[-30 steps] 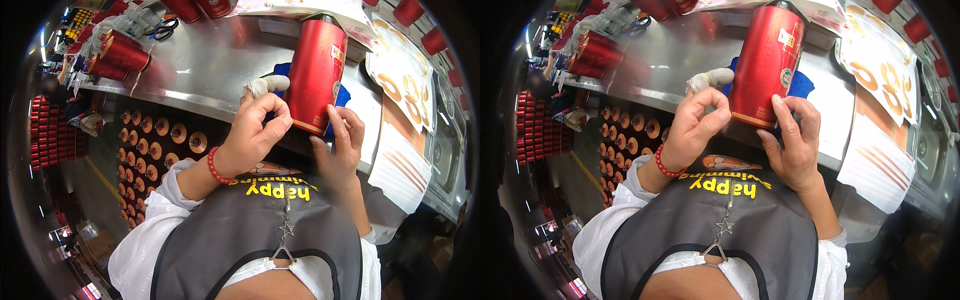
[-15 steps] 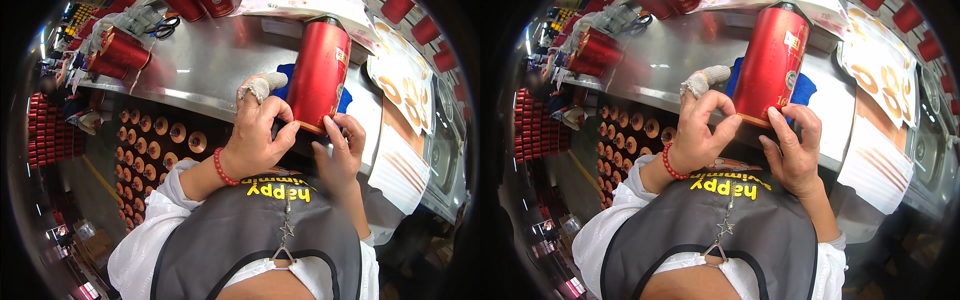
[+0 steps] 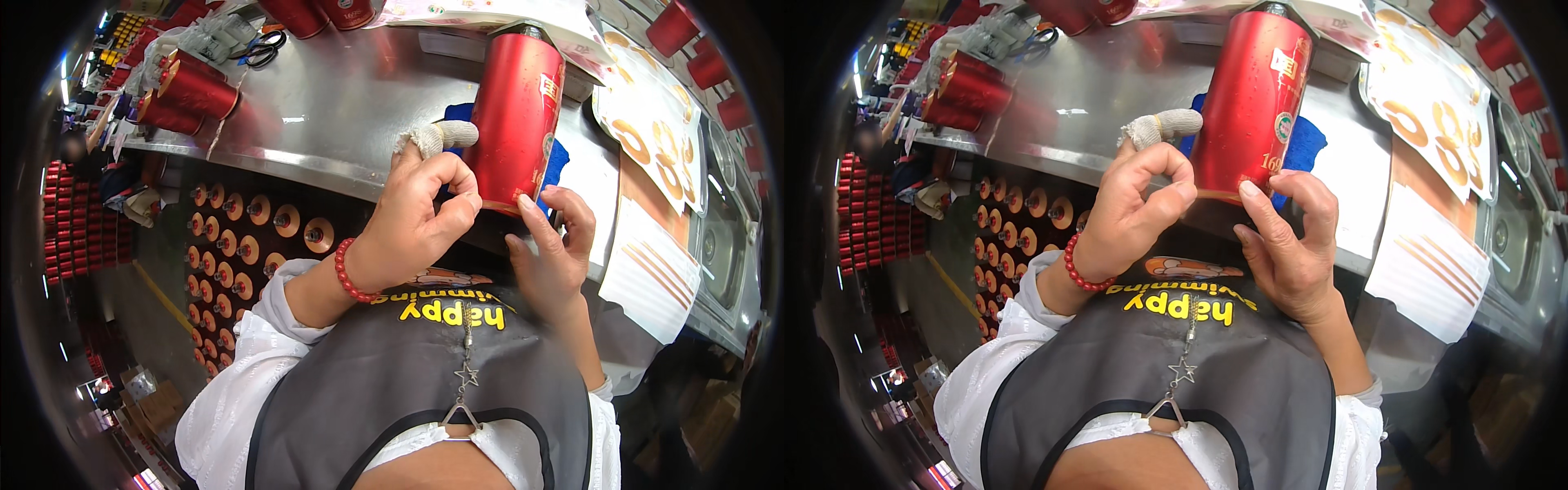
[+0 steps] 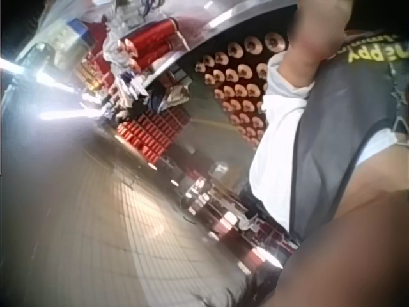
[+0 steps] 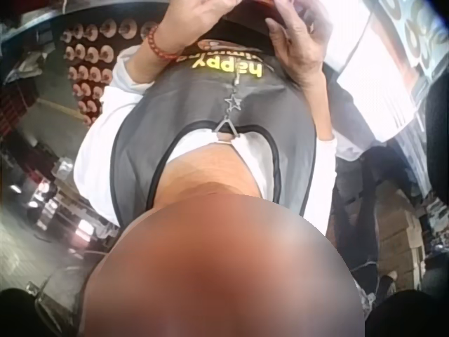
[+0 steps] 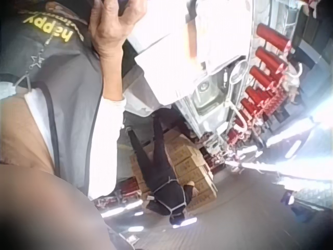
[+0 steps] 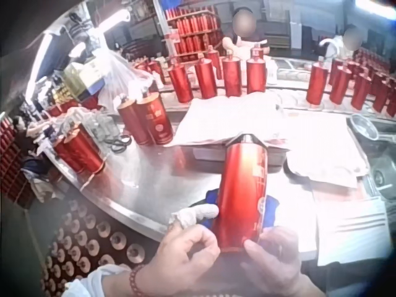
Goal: The person applies a red label to a red cylindrical container, smooths it, and then places a gold cap on top. They repeat this process with a second cylinder, handling each item one at a time.
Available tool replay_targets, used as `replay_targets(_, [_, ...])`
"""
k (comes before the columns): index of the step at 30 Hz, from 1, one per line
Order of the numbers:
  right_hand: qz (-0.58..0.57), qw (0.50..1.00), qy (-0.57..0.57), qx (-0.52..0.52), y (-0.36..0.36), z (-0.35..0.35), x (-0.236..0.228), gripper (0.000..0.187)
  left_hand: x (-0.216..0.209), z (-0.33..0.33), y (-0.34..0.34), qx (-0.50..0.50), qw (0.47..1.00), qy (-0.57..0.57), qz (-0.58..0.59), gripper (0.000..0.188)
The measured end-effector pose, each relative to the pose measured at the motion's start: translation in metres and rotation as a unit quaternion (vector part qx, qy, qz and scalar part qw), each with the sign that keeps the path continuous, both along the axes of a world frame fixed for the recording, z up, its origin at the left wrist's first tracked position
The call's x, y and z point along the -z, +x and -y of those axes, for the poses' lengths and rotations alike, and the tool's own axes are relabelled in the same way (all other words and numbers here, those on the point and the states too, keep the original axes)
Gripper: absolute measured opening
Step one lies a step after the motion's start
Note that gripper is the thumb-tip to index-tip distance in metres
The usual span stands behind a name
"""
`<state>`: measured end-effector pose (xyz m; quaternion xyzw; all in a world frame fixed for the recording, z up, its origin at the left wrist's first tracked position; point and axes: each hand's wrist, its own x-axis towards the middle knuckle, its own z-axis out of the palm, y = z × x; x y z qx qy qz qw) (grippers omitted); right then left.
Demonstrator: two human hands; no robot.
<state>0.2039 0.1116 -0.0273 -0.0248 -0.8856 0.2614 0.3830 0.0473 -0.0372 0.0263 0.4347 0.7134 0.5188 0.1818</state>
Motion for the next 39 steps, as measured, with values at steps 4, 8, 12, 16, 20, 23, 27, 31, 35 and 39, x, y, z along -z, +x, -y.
replay_targets(4, [0.003, 1.000, -0.009, 0.008, 0.003, 0.000, 0.001, 0.051, 0.000, 0.000, -0.004, 0.004, 1.000, -0.007, -0.019, 0.013])
replay_targets(8, [0.007, 1.000, 0.000, 0.011, 0.004, 0.000, 0.000, 0.050, 0.009, -0.002, -0.009, 0.009, 0.998, 0.011, -0.066, 0.011])
replay_targets(12, [0.007, 1.000, 0.019, 0.005, 0.003, 0.002, 0.000, 0.050, 0.011, -0.003, -0.011, 0.004, 0.996, 0.013, -0.085, 0.010])
replay_targets(16, [-0.003, 1.000, 0.022, -0.001, 0.002, 0.001, -0.002, 0.054, 0.009, -0.004, -0.010, 0.005, 0.996, 0.019, -0.085, 0.010])
replay_targets(20, [0.010, 1.000, 0.022, -0.011, -0.004, 0.003, -0.004, 0.056, 0.011, -0.004, -0.011, 0.003, 0.995, 0.024, -0.095, 0.009])
replay_targets(23, [0.008, 0.999, 0.036, -0.010, -0.007, 0.003, -0.005, 0.057, 0.012, -0.004, -0.012, 0.003, 0.995, 0.016, -0.096, 0.008])
replay_targets(27, [0.007, 0.999, 0.033, -0.012, -0.007, 0.004, -0.006, 0.058, 0.014, -0.003, -0.012, 0.006, 0.995, 0.001, -0.099, 0.008])
replay_targets(31, [0.014, 0.999, 0.032, -0.015, -0.008, 0.004, -0.003, 0.059, 0.017, -0.005, -0.012, 0.002, 0.993, 0.035, -0.110, 0.008])
replay_targets(35, [0.017, 0.999, 0.044, -0.011, -0.007, 0.004, -0.006, 0.059, 0.016, -0.005, -0.013, 0.004, 0.994, 0.022, -0.110, 0.008])
replay_targets(39, [0.024, 0.999, 0.043, -0.005, -0.005, 0.003, -0.004, 0.058, 0.019, -0.007, -0.013, -0.005, 0.991, 0.042, -0.124, 0.009])
